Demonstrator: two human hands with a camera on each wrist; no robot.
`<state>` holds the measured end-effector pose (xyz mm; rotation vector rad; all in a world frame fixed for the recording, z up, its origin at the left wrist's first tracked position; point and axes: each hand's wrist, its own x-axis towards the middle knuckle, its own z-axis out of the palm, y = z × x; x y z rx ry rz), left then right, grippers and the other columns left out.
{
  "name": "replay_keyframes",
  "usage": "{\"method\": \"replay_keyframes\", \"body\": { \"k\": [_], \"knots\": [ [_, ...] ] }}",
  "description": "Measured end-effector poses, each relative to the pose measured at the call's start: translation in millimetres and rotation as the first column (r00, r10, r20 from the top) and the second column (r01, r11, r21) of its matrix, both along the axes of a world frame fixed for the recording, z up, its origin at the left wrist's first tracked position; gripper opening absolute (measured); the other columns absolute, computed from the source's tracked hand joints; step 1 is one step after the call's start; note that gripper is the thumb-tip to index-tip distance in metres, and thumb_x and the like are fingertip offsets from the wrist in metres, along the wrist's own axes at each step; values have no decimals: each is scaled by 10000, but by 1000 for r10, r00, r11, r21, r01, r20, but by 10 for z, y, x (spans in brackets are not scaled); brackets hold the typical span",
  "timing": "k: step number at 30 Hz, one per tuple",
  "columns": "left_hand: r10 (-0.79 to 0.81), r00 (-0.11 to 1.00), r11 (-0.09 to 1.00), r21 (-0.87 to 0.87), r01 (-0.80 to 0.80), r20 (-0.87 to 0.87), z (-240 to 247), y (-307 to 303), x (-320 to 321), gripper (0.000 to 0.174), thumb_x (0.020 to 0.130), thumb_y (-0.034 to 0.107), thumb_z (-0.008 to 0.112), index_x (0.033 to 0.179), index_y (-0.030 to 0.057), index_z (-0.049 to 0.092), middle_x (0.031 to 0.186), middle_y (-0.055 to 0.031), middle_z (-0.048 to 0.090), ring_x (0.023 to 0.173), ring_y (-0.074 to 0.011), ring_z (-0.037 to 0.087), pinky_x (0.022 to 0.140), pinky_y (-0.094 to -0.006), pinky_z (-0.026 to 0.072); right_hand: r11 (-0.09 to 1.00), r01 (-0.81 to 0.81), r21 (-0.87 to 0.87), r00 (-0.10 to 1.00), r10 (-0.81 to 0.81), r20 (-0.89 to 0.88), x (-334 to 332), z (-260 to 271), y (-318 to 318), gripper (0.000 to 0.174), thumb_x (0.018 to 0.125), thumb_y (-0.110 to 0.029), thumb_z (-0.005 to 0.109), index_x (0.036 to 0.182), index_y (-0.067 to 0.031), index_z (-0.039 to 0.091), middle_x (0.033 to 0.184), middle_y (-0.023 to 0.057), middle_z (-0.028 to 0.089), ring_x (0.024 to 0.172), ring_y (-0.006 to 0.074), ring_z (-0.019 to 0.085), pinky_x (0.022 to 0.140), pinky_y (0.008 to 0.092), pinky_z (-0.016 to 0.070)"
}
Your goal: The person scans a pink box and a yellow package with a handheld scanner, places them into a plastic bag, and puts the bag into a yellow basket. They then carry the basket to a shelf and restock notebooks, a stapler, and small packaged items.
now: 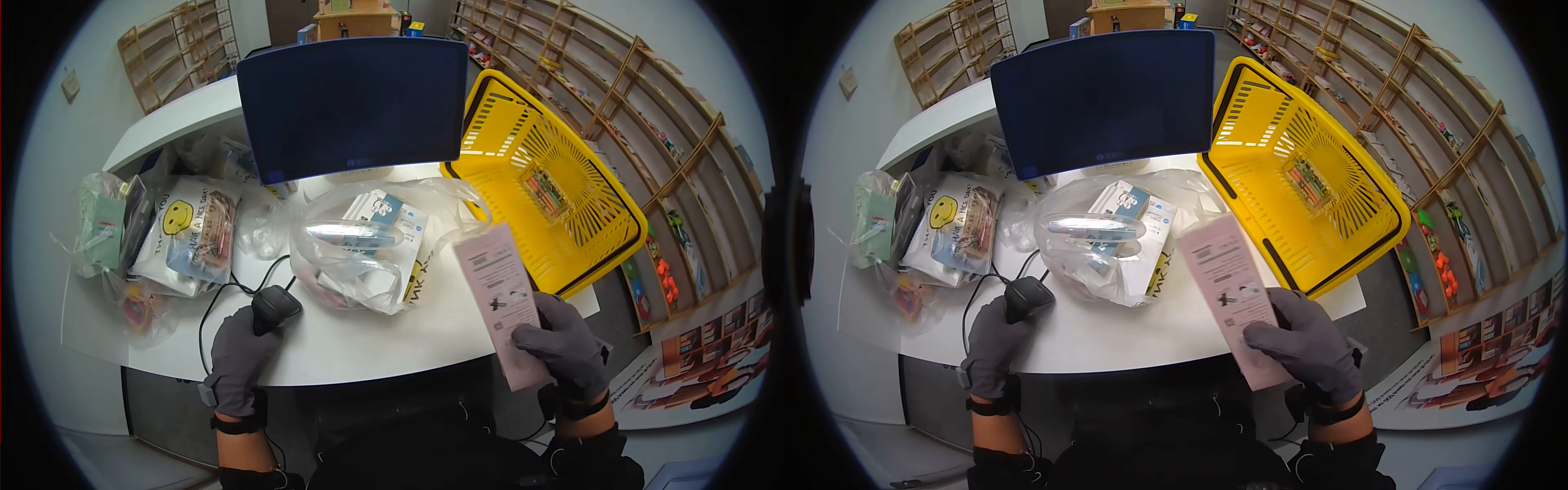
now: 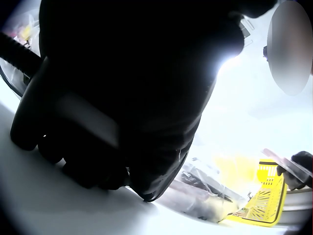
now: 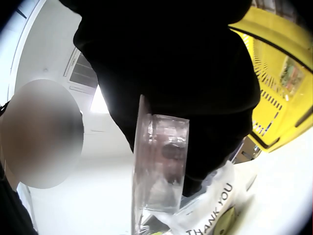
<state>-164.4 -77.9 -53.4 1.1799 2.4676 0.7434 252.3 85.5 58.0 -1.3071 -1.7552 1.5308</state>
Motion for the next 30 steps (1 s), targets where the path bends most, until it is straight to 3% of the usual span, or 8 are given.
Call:
{"method": "replay_keyframes", "body": {
  "k": [2, 4, 8, 12, 14, 19, 22, 30],
  "knots": [
    [-13, 1000, 999, 30, 13, 12, -26, 1, -15, 312, 844, 225, 766, 1109, 66, 804, 951, -154, 810, 898, -290, 782, 817, -401, 574, 996, -85, 21, 988, 82, 130, -157, 194, 41, 404, 969, -249, 706, 1241, 50, 713, 964, 139, 764, 866, 198, 726, 813, 338, 569],
    [-31, 999, 996, 89, 28, 37, -61, -4, -23, 346, 839, 310, 768, 1061, 46, 787, 899, -195, 785, 877, -388, 761, 778, -475, 563, 937, -256, 236, 927, 169, 334, -385, 309, 104, 415, 949, -267, 711, 1247, 20, 727, 978, 150, 771, 865, 229, 739, 809, 359, 571],
    [-17, 1000, 995, 95, 17, -3, -31, -4, 27, 345, 840, 313, 766, 1053, 43, 788, 905, -198, 785, 893, -395, 759, 786, -476, 564, 800, -466, 378, 773, 160, 614, -966, 344, 278, 334, 945, -295, 698, 1147, -36, 763, 950, 197, 755, 869, 348, 745, 794, 435, 569],
    [-22, 999, 995, 93, 25, -31, 32, -15, 67, 343, 840, 318, 768, 1046, 45, 788, 914, -199, 785, 900, -403, 757, 785, -477, 564, 629, -504, 592, 775, 28, 631, -1470, 138, 403, 231, 941, -250, 679, 1033, -51, 753, 930, 194, 746, 871, 395, 734, 769, 473, 560],
    [-32, 999, 993, 109, 33, -10, 14, -19, 56, 342, 839, 318, 768, 1045, 46, 787, 913, -198, 785, 901, -405, 756, 785, -477, 564, 393, -480, 785, 856, 13, 517, -1651, 0, 519, 169, 929, -188, 655, 937, -32, 719, 890, 205, 723, 846, 414, 720, 752, 501, 547],
    [-38, 999, 992, 123, 36, 14, -6, -23, 15, 338, 832, 310, 770, 1047, 50, 786, 917, -198, 785, 904, -409, 754, 784, -478, 564, 244, -481, 842, 872, 30, 489, -1999, -25, 718, 132, 912, -134, 639, 904, -27, 717, 870, 216, 712, 827, 414, 712, 749, 511, 541],
    [-37, 999, 994, 99, 36, 3, -12, -22, 7, 338, 827, 302, 773, 1053, 51, 785, 924, -199, 786, 904, -408, 754, 781, -476, 563, 29, -426, 904, 904, -32, 426, -2117, -195, 864, 131, 906, -134, 653, 968, -27, 698, 846, 210, 702, 822, 407, 705, 741, 520, 534],
    [-28, 999, 996, 87, 26, 26, 29, -29, 30, 348, 812, 289, 787, 1062, 46, 781, 935, -199, 787, 901, -401, 753, 779, -470, 562, 207, -468, 859, 884, 135, 448, -2054, -485, 924, 444, 933, -200, 675, 1344, -41, 624, 1006, 177, 742, 920, 399, 729, 821, 488, 569]
  ]
}}
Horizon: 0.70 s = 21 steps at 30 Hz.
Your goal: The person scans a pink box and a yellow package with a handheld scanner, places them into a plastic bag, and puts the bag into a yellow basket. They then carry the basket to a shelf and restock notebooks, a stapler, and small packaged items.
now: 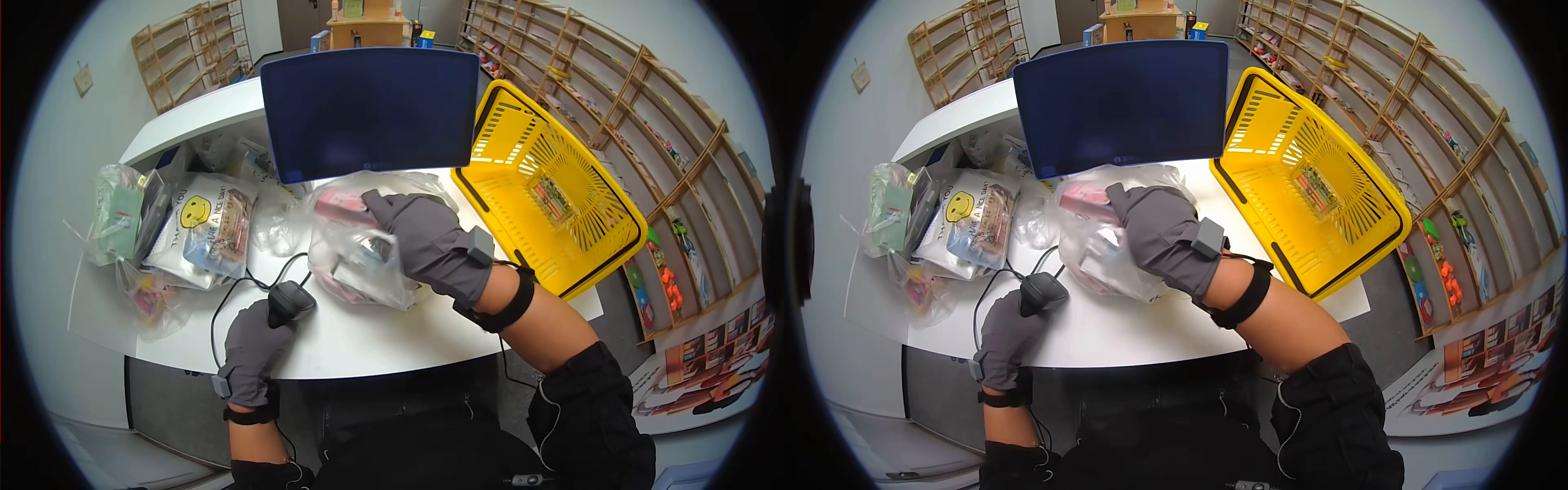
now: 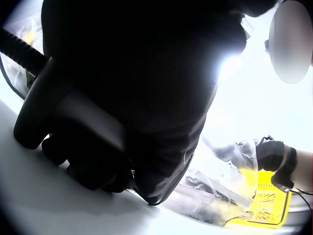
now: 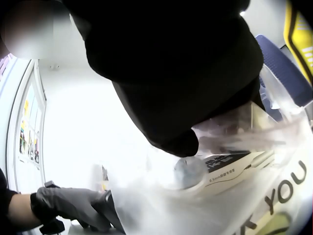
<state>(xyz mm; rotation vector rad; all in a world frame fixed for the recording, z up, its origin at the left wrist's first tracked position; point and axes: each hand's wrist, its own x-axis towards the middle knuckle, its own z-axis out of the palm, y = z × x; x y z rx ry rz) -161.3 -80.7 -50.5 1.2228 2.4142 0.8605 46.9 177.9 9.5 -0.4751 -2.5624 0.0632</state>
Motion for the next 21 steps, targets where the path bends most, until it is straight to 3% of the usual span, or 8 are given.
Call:
{"method": "replay_keyframes", "body": {
  "k": [4, 11, 13, 15, 16, 19, 20, 21],
  "knots": [
    [8, 1000, 1000, 11, -8, 18, 22, 11, 24, 347, 808, 285, 790, 1057, 43, 780, 925, -196, 786, 895, -398, 754, 778, -468, 561, 977, 95, -193, 976, -53, 213, 48, 200, -103, 523, 944, -230, 678, 1433, -58, 602, 1132, 188, 743, 996, 409, 730, 880, 483, 576],
    [-10, 1000, 1000, 18, 10, 5, -36, 11, -5, 334, 805, 278, 786, 1041, 41, 779, 910, -196, 783, 876, -401, 749, 771, -470, 557, 977, 16, -212, 987, 18, 157, 355, 375, -232, 633, 927, -320, 735, 1478, -52, 577, 1149, 203, 745, 1036, 412, 723, 910, 489, 575],
    [23, 1000, 998, -54, -23, -1, 61, 19, 35, 323, 807, 274, 778, 1026, 38, 774, 905, -197, 777, 873, -406, 742, 771, -479, 554, 975, -1, -224, 989, 35, 147, 565, 616, -332, 658, 920, -330, 749, 1488, -47, 575, 1144, 204, 747, 1040, 415, 721, 918, 492, 574],
    [24, 1000, 996, -90, -24, 4, 74, 60, 58, 317, 807, 272, 775, 1019, 36, 772, 903, -198, 774, 871, -409, 738, 771, -483, 552, 911, -88, -403, 976, 160, 148, 787, 937, -440, 569, 921, -247, 762, 1439, -38, 650, 1083, 195, 769, 987, 360, 749, 902, 434, 591],
    [30, 999, 996, -81, -32, -26, 47, 56, 51, 310, 809, 268, 771, 1014, 35, 771, 901, -199, 771, 873, -411, 735, 771, -486, 551, 912, -72, -405, 977, 146, 155, 883, 953, -406, 569, 921, -247, 762, 1439, -38, 650, 1083, 195, 769, 987, 360, 749, 902, 434, 591],
    [35, 996, 997, -61, -40, -83, 5, 48, 42, 295, 812, 258, 763, 1003, 34, 768, 898, -200, 764, 876, -415, 729, 771, -493, 548, 768, 24, -639, 997, 26, 68, 1131, 1034, -263, 392, 961, -169, 726, 1322, -17, 747, 1012, 160, 795, 911, 248, 763, 857, 344, 594],
    [37, 996, 997, -64, -42, -82, 14, 48, 42, 292, 813, 256, 761, 1004, 35, 768, 906, -202, 764, 884, -416, 729, 774, -491, 550, 769, 34, -639, 997, 16, 71, 1198, 999, -196, 392, 961, -169, 726, 1322, -17, 747, 1012, 160, 795, 911, 248, 763, 857, 344, 594],
    [41, 996, 997, -66, -46, -81, 20, 47, 43, 290, 814, 253, 760, 1006, 35, 768, 914, -204, 764, 892, -416, 729, 778, -490, 551, 712, 45, -700, 997, -80, -17, 1255, 888, -88, 340, 981, -163, 707, 1272, 3, 766, 979, 137, 799, 887, 195, 753, 841, 307, 586]
  ]
}}
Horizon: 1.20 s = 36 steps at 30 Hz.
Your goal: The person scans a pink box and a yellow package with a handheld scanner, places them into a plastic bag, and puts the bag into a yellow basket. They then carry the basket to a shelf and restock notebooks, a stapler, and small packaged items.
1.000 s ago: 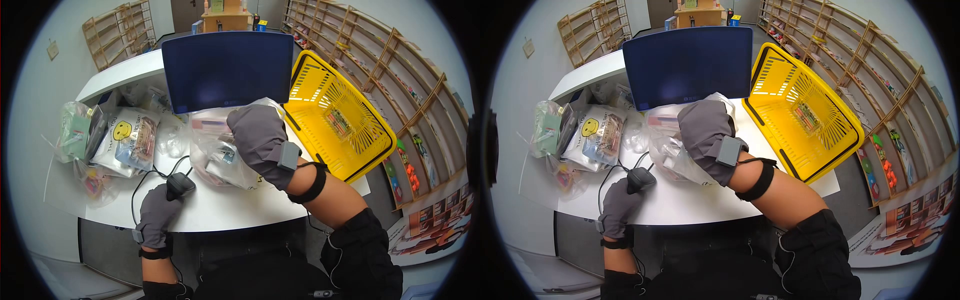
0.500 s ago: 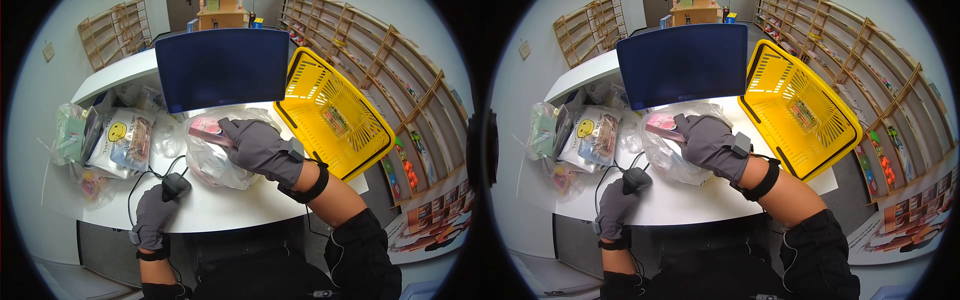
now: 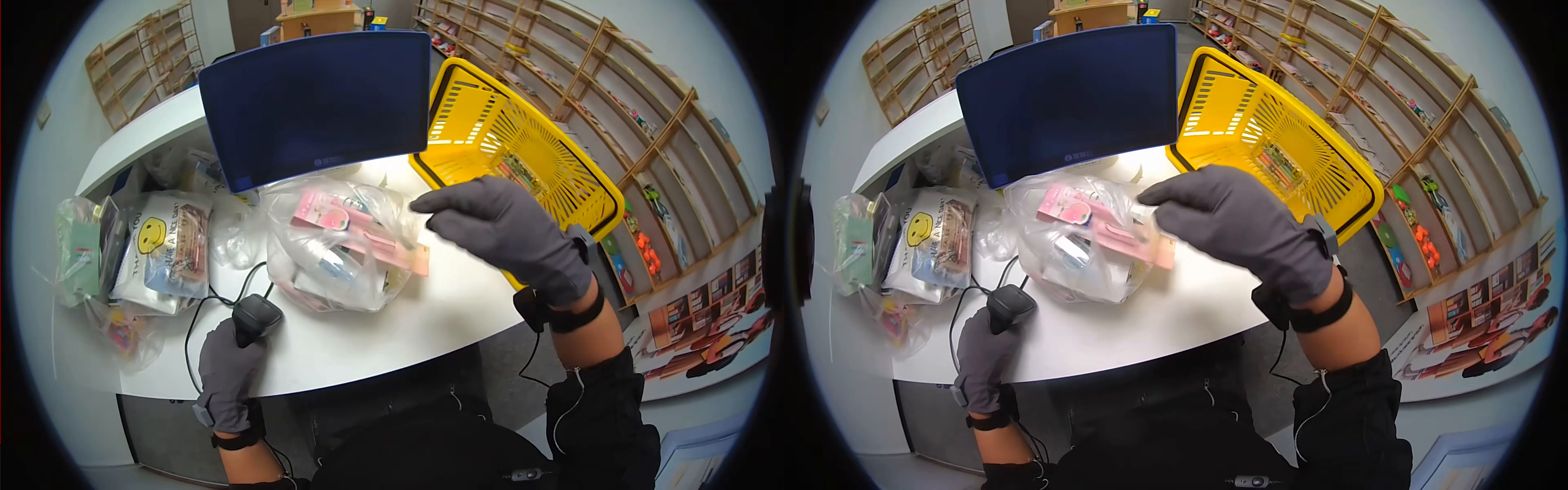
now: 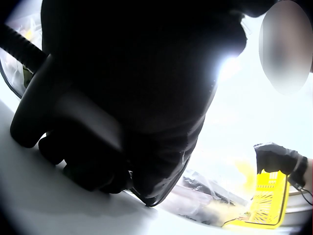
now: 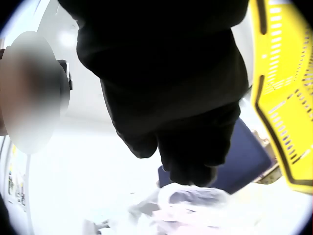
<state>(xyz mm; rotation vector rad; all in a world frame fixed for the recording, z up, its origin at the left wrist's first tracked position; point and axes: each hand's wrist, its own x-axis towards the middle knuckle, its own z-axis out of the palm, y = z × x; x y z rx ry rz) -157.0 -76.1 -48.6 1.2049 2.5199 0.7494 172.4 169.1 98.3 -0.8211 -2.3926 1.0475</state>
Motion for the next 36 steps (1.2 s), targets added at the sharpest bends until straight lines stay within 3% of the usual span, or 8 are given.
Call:
{"method": "replay_keyframes", "body": {
  "k": [6, 9, 11, 19, 23, 26, 30, 36],
  "knots": [
    [-19, 1000, 998, 53, 19, 5, -29, 7, -11, 288, 816, 247, 764, 1016, 40, 768, 937, -209, 767, 905, -418, 731, 786, -484, 556, 910, 415, -5, 898, -411, -156, 75, -844, 1138, 404, 997, -276, 699, 1222, 51, 774, 1010, 147, 797, 964, 181, 756, 877, 334, 595],
    [-21, 1000, 998, 54, 20, 8, 19, 9, 24, 284, 823, 239, 762, 1026, 41, 772, 952, -210, 770, 907, -415, 735, 794, -479, 562, 627, 476, 617, 706, -691, 158, 244, -1458, 2025, 608, 984, -374, 654, 1439, 30, 642, 1277, 213, 741, 1180, 278, 722, 985, 421, 570],
    [-21, 1000, 999, 38, 21, 1, -3, -8, 7, 283, 823, 236, 763, 1028, 42, 774, 952, -210, 771, 905, -412, 737, 795, -476, 562, 343, 524, 780, 1, -916, 402, 285, -1832, 2559, 843, 971, -418, 615, 1669, -32, 344, 1601, 229, 516, 1431, 334, 573, 1091, 447, 515],
    [-21, 1000, 1000, 23, 21, 15, 38, 14, 2, 288, 817, 239, 784, 1029, 44, 781, 948, -202, 772, 905, -400, 742, 797, -472, 562, 309, 768, 560, 279, -950, 142, 1333, -2961, 3970, 753, 1076, -505, 464, 1692, -113, 284, 1634, 240, 468, 1414, 444, 561, 1097, 500, 511],
    [-36, 999, 999, 25, 36, 17, -13, 10, -46, 291, 812, 245, 794, 1022, 44, 779, 935, -197, 770, 897, -399, 741, 791, -472, 560, 305, 604, 737, -33, -914, 405, 977, -2514, 3338, 738, 1098, -531, 398, 1707, -131, 279, 1667, 177, 464, 1421, 335, 580, 1108, 491, 502],
    [-31, 1000, 998, 52, 30, 6, -50, -5, -50, 288, 812, 244, 794, 1017, 42, 778, 925, -193, 769, 889, -399, 740, 786, -472, 559, 313, 830, -461, 271, -950, -157, 1292, -3005, 3867, 819, 1033, -306, 563, 1742, -195, 167, 1746, 65, 332, 1565, 275, 408, 1180, 449, 458],
    [-24, 1000, 998, 50, 24, 1, -33, -6, -33, 287, 812, 243, 794, 1018, 44, 778, 909, -193, 765, 875, -402, 738, 778, -472, 560, 569, 497, 655, 359, -822, 442, 1447, -2975, 3680, 868, 966, -377, 629, 1717, -194, 233, 1696, 148, 390, 1476, 344, 506, 1157, 487, 470],
    [-17, 1000, 998, 63, 17, -10, -39, 5, -8, 273, 807, 246, 794, 990, 46, 765, 882, -192, 756, 860, -400, 734, 764, -478, 556, 480, 619, 621, 46, -812, 582, 559, -1602, 2344, 1053, 870, -561, 720, 1682, -60, 273, 1658, 184, 413, 1361, 346, 589, 1109, 462, 499]
  ]
}}
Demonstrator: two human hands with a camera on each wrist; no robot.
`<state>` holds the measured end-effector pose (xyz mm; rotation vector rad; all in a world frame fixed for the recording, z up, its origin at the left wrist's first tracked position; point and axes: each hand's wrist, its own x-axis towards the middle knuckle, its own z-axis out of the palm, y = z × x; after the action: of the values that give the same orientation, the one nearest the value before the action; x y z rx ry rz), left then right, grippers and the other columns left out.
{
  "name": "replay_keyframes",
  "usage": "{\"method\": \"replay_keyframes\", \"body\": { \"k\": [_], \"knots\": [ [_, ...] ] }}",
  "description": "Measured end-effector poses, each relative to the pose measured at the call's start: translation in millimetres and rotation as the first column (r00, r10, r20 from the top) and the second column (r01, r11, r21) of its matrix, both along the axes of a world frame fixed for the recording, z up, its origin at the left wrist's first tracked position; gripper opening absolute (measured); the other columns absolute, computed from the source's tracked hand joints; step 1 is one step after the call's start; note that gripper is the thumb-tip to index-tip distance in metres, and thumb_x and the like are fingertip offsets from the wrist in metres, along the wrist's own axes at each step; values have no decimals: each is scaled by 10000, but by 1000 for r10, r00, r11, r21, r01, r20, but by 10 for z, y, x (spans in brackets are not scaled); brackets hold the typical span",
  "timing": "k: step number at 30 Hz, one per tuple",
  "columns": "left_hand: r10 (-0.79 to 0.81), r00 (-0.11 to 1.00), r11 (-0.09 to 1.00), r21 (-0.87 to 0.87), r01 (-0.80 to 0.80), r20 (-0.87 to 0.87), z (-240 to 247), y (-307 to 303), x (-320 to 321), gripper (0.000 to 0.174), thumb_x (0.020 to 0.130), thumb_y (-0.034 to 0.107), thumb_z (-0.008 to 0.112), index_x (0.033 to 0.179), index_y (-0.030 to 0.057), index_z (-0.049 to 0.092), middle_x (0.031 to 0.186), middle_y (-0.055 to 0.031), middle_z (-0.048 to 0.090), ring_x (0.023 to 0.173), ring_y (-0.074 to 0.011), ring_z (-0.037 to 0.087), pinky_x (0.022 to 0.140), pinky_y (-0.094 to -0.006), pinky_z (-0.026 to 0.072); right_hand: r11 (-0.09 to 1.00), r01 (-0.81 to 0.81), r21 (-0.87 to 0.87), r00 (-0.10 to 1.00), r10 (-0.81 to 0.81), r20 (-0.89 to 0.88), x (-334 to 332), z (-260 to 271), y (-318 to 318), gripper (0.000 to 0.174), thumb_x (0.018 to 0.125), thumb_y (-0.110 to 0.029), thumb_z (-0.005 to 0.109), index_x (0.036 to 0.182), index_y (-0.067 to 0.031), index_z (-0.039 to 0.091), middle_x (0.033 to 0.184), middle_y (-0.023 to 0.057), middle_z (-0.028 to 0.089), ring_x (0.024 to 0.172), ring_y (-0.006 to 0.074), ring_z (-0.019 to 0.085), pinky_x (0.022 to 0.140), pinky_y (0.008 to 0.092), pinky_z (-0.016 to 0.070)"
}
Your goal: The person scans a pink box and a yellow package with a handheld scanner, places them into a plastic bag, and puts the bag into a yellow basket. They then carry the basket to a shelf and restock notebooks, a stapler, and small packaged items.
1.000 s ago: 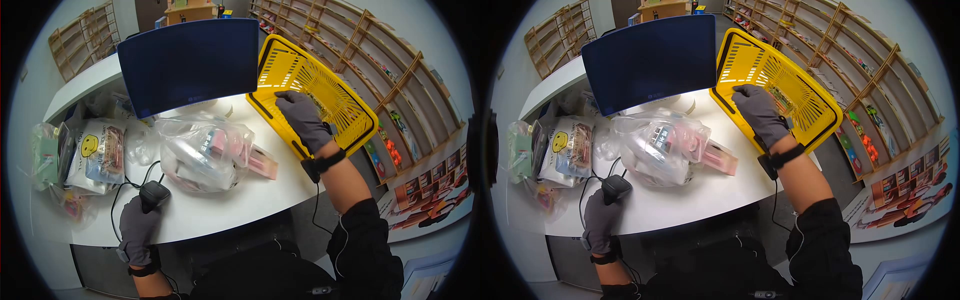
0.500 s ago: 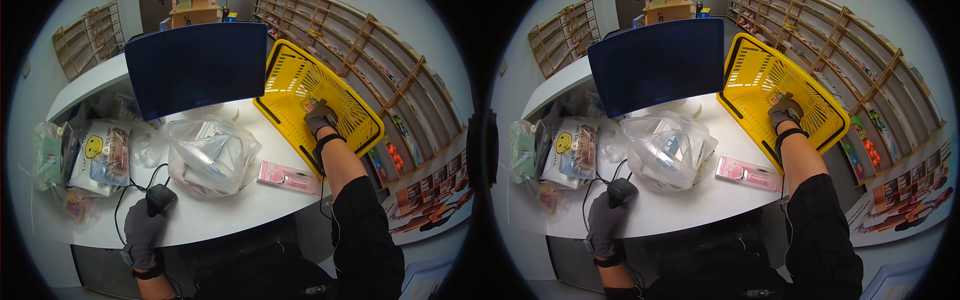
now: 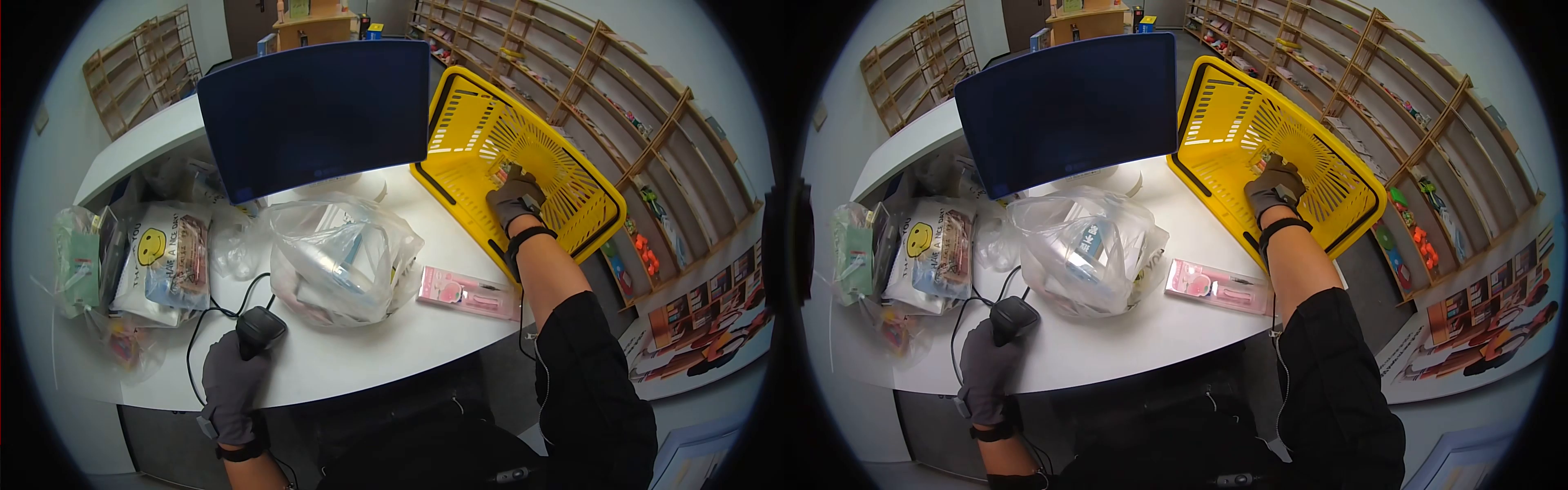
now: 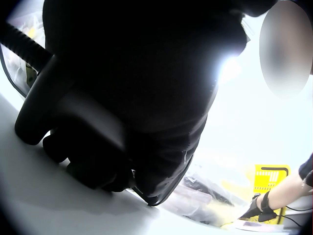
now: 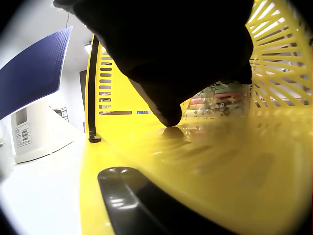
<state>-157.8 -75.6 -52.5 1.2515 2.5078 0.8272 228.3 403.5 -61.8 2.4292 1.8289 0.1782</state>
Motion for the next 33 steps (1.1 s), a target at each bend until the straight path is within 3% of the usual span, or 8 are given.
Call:
{"method": "replay_keyframes", "body": {
  "k": [2, 15, 19, 23, 26, 27, 30, 33],
  "knots": [
    [2, 1000, 1000, 15, -2, -3, -7, -6, 5, 271, 806, 247, 794, 984, 46, 761, 878, -192, 754, 857, -399, 733, 761, -478, 555, 999, -23, 45, 987, 30, -156, -4, 32, -63, 1191, 806, -595, 747, 1706, -44, 196, 1650, 316, 371, 1462, 482, 482, 1198, 500, 427],
    [-1, 999, 999, -49, -1, -33, -26, -23, -45, 298, 824, 257, 801, 1026, 39, 783, 926, -210, 770, 888, -402, 745, 783, -468, 559, 962, -251, 110, 871, 274, -408, 42, 215, -170, 1336, 726, -629, 840, 1705, 7, 189, 1660, 307, 369, 1552, 465, 366, 1265, 473, 345],
    [5, 999, 999, -46, -7, -43, -10, -21, -31, 291, 818, 252, 800, 1020, 43, 781, 925, -211, 765, 882, -412, 739, 777, -478, 556, 930, -307, 204, 902, 352, -248, 215, 13, 150, 1225, 731, -611, 846, 1639, 17, 316, 1619, 313, 409, 1515, 469, 404, 1257, 521, 337],
    [12, 999, 999, -46, -14, -52, -1, -2, -20, 284, 809, 246, 792, 1002, 39, 771, 922, -212, 759, 881, -418, 731, 776, -489, 554, 921, -390, 22, 912, 383, 148, 176, 65, 476, 839, 896, -505, 742, 1540, -63, 435, 1621, 243, 421, 1510, 432, 406, 1228, 603, 336],
    [17, 999, 999, -48, -19, -40, 27, 6, 4, 276, 798, 241, 776, 969, 26, 753, 911, -215, 751, 883, -425, 721, 778, -502, 555, 812, -528, -249, 626, 570, 532, -160, 344, 177, 454, 1052, -355, 562, 1447, -145, 488, 1638, 148, 416, 1522, 378, 395, 1196, 677, 326],
    [14, 999, 999, -41, -16, -35, 24, -2, 6, 277, 799, 242, 777, 971, 26, 755, 908, -216, 751, 878, -425, 722, 773, -501, 555, 810, -531, -248, 625, 572, 531, -52, 124, 448, 454, 1052, -355, 562, 1447, -145, 488, 1638, 148, 416, 1522, 378, 395, 1196, 677, 326],
    [22, 999, 1000, -17, -22, -25, 20, 9, -9, 279, 800, 243, 778, 975, 27, 760, 901, -217, 750, 868, -425, 724, 764, -500, 554, 793, -608, 42, 784, 608, -123, 83, -538, 1263, 444, 1082, -329, 510, 1495, -169, 479, 1639, 119, 431, 1537, 365, 392, 1218, 626, 329],
    [14, 1000, 1000, -28, -14, 13, 27, 4, -19, 281, 799, 250, 784, 978, 33, 767, 887, -211, 750, 863, -420, 725, 756, -499, 552, 828, -486, 280, 465, 517, -719, 352, -1175, 2007, 446, 1111, -304, 458, 1543, -194, 470, 1639, 89, 446, 1552, 352, 389, 1241, 576, 333]
  ]
}}
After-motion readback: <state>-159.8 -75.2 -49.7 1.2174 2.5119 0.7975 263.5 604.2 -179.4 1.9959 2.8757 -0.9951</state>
